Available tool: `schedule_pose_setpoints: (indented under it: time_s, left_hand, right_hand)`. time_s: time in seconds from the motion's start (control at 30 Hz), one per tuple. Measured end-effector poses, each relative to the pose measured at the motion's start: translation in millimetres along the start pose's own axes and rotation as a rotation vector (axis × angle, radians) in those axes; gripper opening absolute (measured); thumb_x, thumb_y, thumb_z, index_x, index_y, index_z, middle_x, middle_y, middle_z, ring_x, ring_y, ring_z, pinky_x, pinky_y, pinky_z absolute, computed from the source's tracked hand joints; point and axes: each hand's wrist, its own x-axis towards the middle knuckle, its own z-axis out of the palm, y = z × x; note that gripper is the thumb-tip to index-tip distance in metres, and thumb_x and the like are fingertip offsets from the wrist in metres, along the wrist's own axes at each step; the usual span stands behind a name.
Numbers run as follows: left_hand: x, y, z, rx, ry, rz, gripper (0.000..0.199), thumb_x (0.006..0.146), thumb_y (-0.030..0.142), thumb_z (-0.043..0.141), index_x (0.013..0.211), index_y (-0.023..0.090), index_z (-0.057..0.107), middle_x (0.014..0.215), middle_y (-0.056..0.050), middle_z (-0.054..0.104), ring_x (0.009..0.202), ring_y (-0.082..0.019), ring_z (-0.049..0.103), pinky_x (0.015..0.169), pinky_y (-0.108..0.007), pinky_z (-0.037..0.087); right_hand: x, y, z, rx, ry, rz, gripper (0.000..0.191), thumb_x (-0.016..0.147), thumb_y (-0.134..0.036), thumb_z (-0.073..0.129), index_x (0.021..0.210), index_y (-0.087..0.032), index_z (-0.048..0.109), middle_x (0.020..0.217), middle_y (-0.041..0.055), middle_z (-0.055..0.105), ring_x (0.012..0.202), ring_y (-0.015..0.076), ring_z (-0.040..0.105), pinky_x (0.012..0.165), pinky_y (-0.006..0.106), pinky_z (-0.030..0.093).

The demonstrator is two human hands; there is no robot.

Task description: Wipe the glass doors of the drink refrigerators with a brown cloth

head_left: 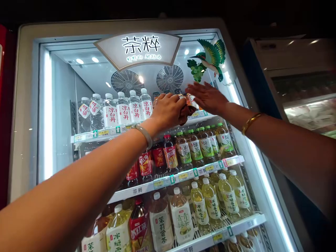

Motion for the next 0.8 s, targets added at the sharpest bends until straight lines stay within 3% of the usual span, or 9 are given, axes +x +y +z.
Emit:
schedule_pose_setpoints:
  time_s: [0.07,0.13,0.23,0.3,0.37,0.43,0.5,0.67,0.8]
  left_hand:
    - [15.2,-7.9,-1.0,0.000,-0.025,-0.034,0.028,0.091,0.037,0.065,0.117,0.026,0.067,0.111,-0.009,0.070,0.109,-0.032,0.057,0.097,-0.051,0.039]
    - [35.4,-5.8,1.7,0.000,0.002,-0.193,0.032,0.092,0.040,0.067,0.120,0.026,0.065,0.113,-0.010,0.069,0.111,-0.033,0.054,0.099,-0.053,0.037]
    - [63.4,26.2,17.2,-0.020,0.083,-0.385,0.045,0.088,0.042,0.074,0.127,0.021,0.063,0.118,-0.014,0.068,0.116,-0.037,0.054,0.098,-0.054,0.036]
    - [75.5,58.4,32.5,-0.045,0.118,-0.287,0.045,0.090,0.039,0.071,0.130,0.019,0.062,0.120,-0.016,0.069,0.119,-0.039,0.057,0.097,-0.052,0.036]
    - [83.3,84.1,46.0,-0.074,0.137,-0.078,0.040,0.092,0.034,0.066,0.130,0.020,0.063,0.123,-0.016,0.069,0.121,-0.038,0.058,0.098,-0.050,0.037]
    - [90.5,93.1,54.0,-0.098,0.129,0.100,0.036,0.093,0.031,0.063,0.128,0.020,0.065,0.125,-0.016,0.070,0.121,-0.036,0.059,0.100,-0.049,0.037]
    - [99.5,86.1,56.6,-0.108,0.120,0.147,0.037,0.093,0.032,0.063,0.128,0.021,0.065,0.125,-0.015,0.070,0.120,-0.036,0.060,0.100,-0.048,0.038]
    - [124.3,65.9,58.2,-0.088,0.187,-0.106,0.040,0.095,0.039,0.064,0.131,0.022,0.064,0.121,-0.016,0.070,0.119,-0.038,0.058,0.101,-0.051,0.038]
    - [132.2,97.6,65.0,-0.093,0.219,-0.270,0.037,0.096,0.036,0.066,0.130,0.023,0.063,0.121,-0.016,0.069,0.119,-0.037,0.057,0.100,-0.052,0.038]
  right_hand:
    - [-17.7,24.2,-5.1,-0.008,0.013,0.093,0.058,0.108,-0.047,0.024,0.164,-0.033,0.033,0.173,-0.0017,0.030,0.162,0.0255,0.025,0.133,0.061,0.019]
    - [-34.3,43.7,-6.5,-0.011,0.013,0.145,0.059,0.108,-0.048,0.025,0.164,-0.032,0.033,0.173,-0.0002,0.029,0.162,0.0277,0.024,0.132,0.065,0.018]
    - [-49.4,57.7,-2.4,-0.009,0.022,0.161,0.059,0.108,-0.048,0.024,0.164,-0.030,0.034,0.174,0.0004,0.029,0.163,0.0286,0.022,0.132,0.066,0.016]
    - [-52.6,60.2,1.3,0.000,0.047,0.143,0.058,0.109,-0.047,0.026,0.163,-0.030,0.034,0.174,0.0006,0.029,0.163,0.0281,0.021,0.133,0.065,0.014]
    - [-52.4,62.4,3.1,0.008,0.058,0.113,0.058,0.108,-0.047,0.031,0.163,-0.029,0.035,0.174,0.0014,0.028,0.163,0.0276,0.022,0.135,0.061,0.012]
    - [-50.8,67.5,1.5,0.014,0.047,0.086,0.059,0.107,-0.045,0.037,0.164,-0.028,0.034,0.174,0.0026,0.029,0.163,0.0271,0.024,0.136,0.058,0.012]
    - [-49.7,75.7,-3.1,-0.003,0.023,0.050,0.057,0.107,-0.040,0.040,0.162,-0.025,0.037,0.172,0.0044,0.033,0.161,0.0269,0.028,0.135,0.058,0.013]
    - [-61.1,101.1,-13.6,-0.078,-0.001,0.057,0.048,0.109,-0.035,0.039,0.155,-0.024,0.048,0.170,0.0049,0.039,0.160,0.0279,0.029,0.133,0.063,0.008]
    - [-79.7,111.1,-12.3,-0.069,0.060,0.217,0.052,0.111,-0.036,0.035,0.163,-0.027,0.036,0.174,0.0069,0.029,0.162,0.0315,0.023,0.130,0.071,0.008]
